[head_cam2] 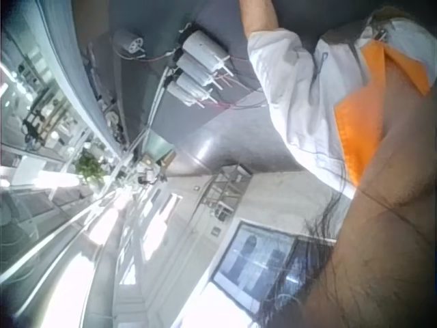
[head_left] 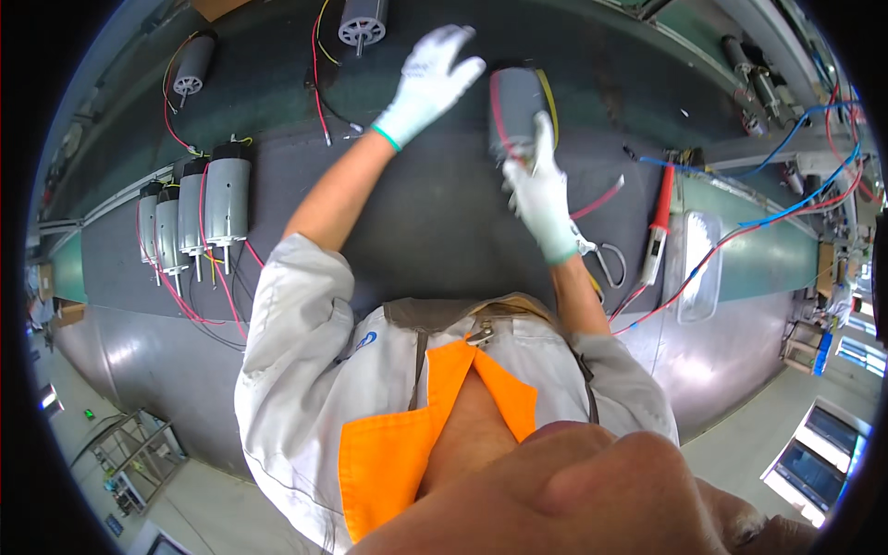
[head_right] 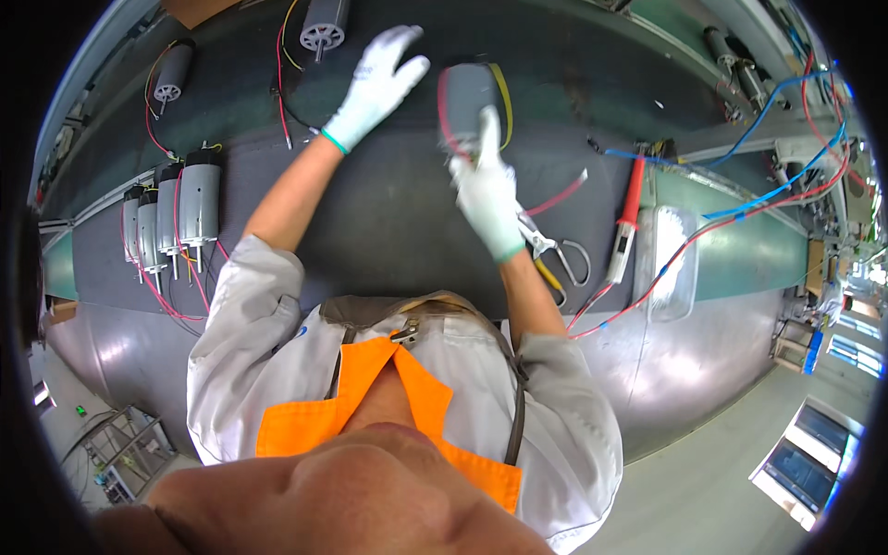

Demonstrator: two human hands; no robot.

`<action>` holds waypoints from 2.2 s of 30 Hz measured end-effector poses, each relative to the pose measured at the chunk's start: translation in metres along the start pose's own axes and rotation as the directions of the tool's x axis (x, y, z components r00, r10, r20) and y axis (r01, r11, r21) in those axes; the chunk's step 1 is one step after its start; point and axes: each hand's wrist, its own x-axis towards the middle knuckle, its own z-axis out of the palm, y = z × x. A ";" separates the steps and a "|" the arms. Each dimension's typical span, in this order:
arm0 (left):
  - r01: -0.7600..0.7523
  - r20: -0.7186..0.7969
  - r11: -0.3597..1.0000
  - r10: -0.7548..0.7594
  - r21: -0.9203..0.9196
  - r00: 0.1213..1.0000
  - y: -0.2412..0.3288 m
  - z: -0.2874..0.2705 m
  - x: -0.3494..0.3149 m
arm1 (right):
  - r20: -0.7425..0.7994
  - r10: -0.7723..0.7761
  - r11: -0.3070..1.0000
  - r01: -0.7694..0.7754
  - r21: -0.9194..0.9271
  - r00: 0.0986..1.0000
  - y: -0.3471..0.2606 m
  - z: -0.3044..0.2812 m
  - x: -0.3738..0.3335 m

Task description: The person puts on white gloves and proceeds to test several cylindrical electric motors on a workbench. They use a red multimeter probe to check the electrical connections on the motors, handling each unit individually and placing them back on the table after testing.

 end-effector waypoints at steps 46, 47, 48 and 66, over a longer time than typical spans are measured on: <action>0.335 0.648 0.914 -0.399 0.227 0.649 0.110 -0.110 -0.138 | -0.396 -0.417 0.574 -0.101 -0.813 0.818 0.205 -0.351 -0.021; 0.283 0.643 0.933 -0.359 0.224 0.676 0.113 -0.111 -0.141 | -0.395 -0.391 0.534 -0.145 -0.833 0.832 0.221 -0.349 -0.008; 0.278 0.644 0.935 -0.354 0.221 0.678 0.116 -0.111 -0.142 | -0.398 -0.367 0.489 -0.190 -0.851 0.841 0.227 -0.347 0.002; 0.703 0.942 0.682 -0.332 0.201 0.053 0.134 -0.156 -0.077 | -0.816 -0.281 0.952 0.255 -0.170 0.505 -0.004 -0.252 -0.121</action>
